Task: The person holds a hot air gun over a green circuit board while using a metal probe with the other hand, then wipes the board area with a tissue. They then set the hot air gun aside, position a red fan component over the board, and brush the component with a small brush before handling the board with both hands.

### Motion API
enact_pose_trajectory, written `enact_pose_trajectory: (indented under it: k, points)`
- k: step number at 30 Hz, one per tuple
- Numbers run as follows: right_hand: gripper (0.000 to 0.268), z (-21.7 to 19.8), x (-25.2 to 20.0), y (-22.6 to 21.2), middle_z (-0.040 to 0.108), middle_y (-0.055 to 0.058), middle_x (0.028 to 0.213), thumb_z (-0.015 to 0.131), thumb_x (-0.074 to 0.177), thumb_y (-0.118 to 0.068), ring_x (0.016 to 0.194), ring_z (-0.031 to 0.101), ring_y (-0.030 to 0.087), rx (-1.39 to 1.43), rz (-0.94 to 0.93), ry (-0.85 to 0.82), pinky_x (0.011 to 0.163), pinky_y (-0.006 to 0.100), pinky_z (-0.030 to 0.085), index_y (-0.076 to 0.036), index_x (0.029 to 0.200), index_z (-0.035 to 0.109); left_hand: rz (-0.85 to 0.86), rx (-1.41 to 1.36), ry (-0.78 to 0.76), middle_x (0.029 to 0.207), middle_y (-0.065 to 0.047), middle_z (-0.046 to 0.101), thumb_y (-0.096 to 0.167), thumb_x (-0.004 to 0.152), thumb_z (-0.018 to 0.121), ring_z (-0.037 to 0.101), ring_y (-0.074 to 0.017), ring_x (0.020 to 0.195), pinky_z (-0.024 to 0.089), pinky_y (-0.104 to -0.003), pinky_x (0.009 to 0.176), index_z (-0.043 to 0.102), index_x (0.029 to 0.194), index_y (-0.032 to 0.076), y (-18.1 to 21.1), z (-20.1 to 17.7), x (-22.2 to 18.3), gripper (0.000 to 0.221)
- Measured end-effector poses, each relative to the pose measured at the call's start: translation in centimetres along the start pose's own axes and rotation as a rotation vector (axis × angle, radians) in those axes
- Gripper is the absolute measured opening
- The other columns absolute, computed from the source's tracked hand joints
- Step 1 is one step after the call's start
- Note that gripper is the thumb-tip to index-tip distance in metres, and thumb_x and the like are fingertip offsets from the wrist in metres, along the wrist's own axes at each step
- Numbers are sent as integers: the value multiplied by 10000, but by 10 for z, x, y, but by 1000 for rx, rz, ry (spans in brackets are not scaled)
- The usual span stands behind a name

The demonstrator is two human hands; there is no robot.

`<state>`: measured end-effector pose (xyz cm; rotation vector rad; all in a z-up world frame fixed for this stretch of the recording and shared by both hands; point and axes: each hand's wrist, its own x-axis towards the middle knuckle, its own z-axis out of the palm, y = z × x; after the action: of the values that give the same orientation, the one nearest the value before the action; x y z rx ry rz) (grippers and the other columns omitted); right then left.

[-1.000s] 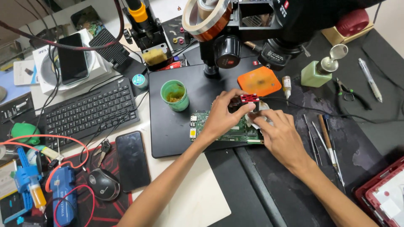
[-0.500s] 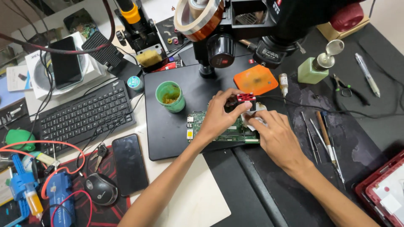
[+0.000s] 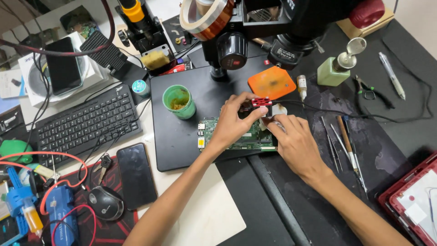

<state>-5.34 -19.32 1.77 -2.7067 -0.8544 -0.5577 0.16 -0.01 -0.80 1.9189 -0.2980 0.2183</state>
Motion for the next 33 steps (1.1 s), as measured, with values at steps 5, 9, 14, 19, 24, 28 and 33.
enact_pose_trajectory:
  k: [5, 9, 14, 19, 24, 28, 33]
  points:
    - [260, 4, -1, -1, 620, 96, 1121, 649, 828, -27, 1072, 593, 271, -81, -27, -4, 946, 431, 440, -50, 1087, 668, 6, -6, -4, 943, -103, 669, 388, 854, 811, 663, -234, 894, 540, -366, 831, 720, 1133, 100, 2, 0, 5, 411]
    - [282, 0, 1, 0, 623, 93, 1092, 635, 804, -15, 1060, 598, 277, -48, -9, 5, 938, 436, 441, -59, 1079, 677, -12, -2, -16, 945, -101, 660, 393, 854, 809, 668, -230, 884, 543, -360, 829, 723, 1136, 103, 3, 0, 2, 413]
    - [346, -2, 0, -3, 618, 92, 1078, 621, 788, 37, 1033, 604, 291, 133, 89, -12, 920, 438, 451, -46, 1116, 689, -9, 14, -1, 934, -104, 667, 392, 853, 813, 663, -238, 892, 539, -361, 822, 720, 1130, 94, 0, -1, 0, 418]
    - [387, -6, 3, 4, 614, 93, 1074, 616, 775, 58, 1017, 607, 295, 199, 99, 17, 919, 441, 455, -39, 1142, 694, -26, -27, -28, 961, -98, 660, 399, 860, 801, 680, -224, 894, 551, -353, 834, 714, 1128, 93, 3, -1, 3, 416]
    - [336, 5, -3, -1, 613, 105, 1092, 628, 807, 33, 1032, 605, 306, 49, 59, -4, 905, 429, 457, -29, 1134, 678, -31, 0, -23, 959, -97, 643, 394, 856, 810, 660, -222, 892, 541, -360, 832, 718, 1137, 96, 7, -3, 1, 420]
    - [332, -7, -1, 6, 616, 90, 1080, 635, 804, 13, 1036, 610, 294, 3, 30, -11, 927, 426, 458, -36, 1129, 676, -27, -13, -14, 926, -93, 649, 392, 853, 805, 654, -226, 869, 541, -363, 816, 725, 1136, 95, 6, 2, 5, 417]
    - [386, -8, -5, 2, 644, 58, 1111, 627, 793, 18, 1048, 628, 271, 40, 9, -27, 951, 428, 447, -75, 1162, 696, 17, 0, 2, 938, -89, 672, 401, 867, 802, 667, -226, 890, 541, -363, 839, 712, 1122, 91, -2, 1, 1, 412]
